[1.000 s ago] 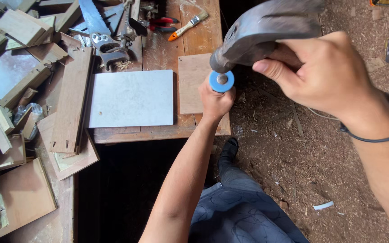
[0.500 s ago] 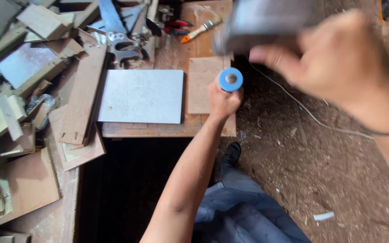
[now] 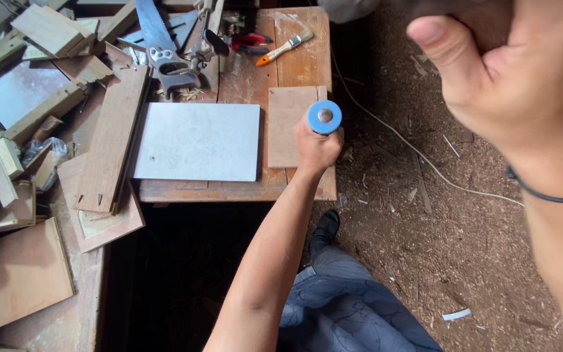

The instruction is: The person uses a hand saw to cut a small rectangular piece of wood clamped to a workbench. After cutting, the person uses a hammer and a blue-handled punch to drive a fastener into the wood.

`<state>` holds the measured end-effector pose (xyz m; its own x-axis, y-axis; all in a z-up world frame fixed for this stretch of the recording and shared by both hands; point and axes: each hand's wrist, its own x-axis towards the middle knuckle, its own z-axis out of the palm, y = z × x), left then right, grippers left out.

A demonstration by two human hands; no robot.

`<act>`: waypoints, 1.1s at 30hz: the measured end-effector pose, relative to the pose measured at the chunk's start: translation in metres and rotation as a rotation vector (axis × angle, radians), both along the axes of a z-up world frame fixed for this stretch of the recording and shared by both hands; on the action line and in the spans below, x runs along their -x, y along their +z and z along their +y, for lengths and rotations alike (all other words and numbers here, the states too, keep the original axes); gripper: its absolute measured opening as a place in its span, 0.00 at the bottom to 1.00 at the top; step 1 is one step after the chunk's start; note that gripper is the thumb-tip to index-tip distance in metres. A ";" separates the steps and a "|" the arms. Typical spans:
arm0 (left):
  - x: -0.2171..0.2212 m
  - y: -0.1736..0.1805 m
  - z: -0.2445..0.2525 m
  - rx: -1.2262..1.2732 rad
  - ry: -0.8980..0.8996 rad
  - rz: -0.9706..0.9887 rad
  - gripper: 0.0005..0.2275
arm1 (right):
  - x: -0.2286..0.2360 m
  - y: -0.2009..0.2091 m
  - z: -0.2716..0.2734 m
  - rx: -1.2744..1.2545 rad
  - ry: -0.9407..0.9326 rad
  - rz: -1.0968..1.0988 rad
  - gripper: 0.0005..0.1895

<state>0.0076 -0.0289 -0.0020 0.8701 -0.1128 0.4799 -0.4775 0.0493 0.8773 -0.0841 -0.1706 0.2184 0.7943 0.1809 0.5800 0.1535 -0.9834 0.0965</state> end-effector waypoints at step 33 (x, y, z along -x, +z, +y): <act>-0.008 0.005 0.000 0.008 -0.023 -0.082 0.04 | -0.007 0.056 0.051 -0.133 0.164 0.157 0.21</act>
